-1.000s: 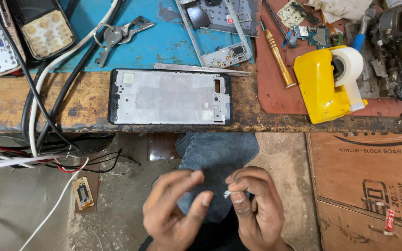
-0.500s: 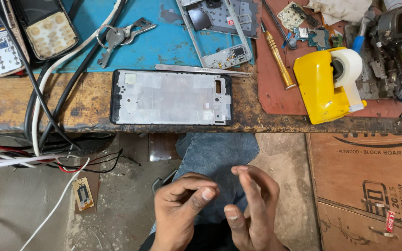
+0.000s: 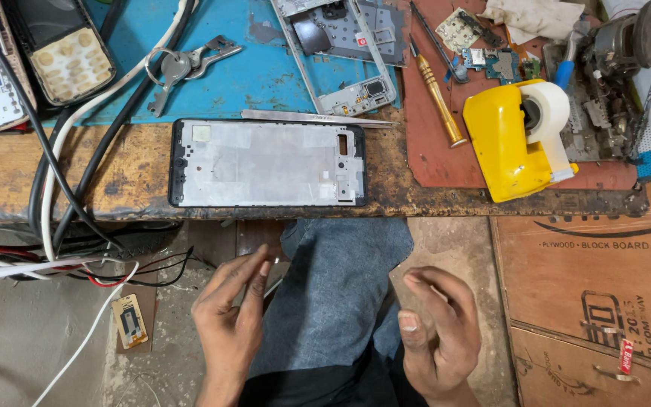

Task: The person applies small pieces of white tape to the interior frame of a disassembled smartphone. They then pick up the phone's internal assembly, turn it over to show the battery and motherboard, and place it back down to continue applying tape.

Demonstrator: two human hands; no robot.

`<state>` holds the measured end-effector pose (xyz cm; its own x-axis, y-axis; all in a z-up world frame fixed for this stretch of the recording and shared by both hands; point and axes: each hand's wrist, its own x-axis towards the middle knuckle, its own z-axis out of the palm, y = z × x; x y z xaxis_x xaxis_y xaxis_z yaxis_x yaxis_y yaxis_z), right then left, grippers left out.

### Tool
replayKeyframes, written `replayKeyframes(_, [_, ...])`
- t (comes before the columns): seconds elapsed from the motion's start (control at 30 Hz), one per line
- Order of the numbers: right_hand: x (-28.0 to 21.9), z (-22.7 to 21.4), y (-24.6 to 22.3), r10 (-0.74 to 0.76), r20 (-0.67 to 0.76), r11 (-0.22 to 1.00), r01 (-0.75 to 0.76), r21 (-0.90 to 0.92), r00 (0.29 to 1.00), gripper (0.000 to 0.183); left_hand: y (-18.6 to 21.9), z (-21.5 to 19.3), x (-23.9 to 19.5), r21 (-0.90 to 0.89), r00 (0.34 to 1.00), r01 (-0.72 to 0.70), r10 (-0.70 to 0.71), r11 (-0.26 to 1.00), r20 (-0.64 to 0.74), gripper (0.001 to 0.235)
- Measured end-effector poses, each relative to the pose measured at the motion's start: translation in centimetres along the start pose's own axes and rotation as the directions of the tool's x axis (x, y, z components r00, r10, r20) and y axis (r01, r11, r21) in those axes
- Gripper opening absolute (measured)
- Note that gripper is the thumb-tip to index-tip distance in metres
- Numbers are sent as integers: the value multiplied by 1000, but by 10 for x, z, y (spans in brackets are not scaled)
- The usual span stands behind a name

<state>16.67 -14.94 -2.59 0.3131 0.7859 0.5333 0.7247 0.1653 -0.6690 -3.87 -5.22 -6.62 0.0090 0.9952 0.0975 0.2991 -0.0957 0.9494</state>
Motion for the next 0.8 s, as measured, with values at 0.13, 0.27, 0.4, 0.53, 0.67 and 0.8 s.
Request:
replayKeyframes(0.13, [39,-2,-8,-181,50,964,187,-190,982,50,0,-1,9,284,970,-236,241,929,18,49])
replayKeyframes(0.27, [85,14,-23,-250,154,889,290,-354,956,59,5,-4,5,349,979,-196,202,916,20,16])
replayKeyframes(0.4, [111,28,-34,-246,197,834,311,-456,949,62,8,-6,0,166,998,-70,68,984,17,18])
replayKeyframes(0.53, [115,33,-39,-208,211,836,286,-468,955,63,11,-6,-3,133,980,-195,199,972,-21,17])
replayKeyframes(0.67, [113,34,-40,-237,193,836,301,-459,952,68,14,-4,-3,92,960,-275,278,957,-17,16])
replayKeyframes(0.8, [94,20,-28,-277,18,934,274,-230,961,58,16,-1,-2,99,959,-284,284,954,8,16])
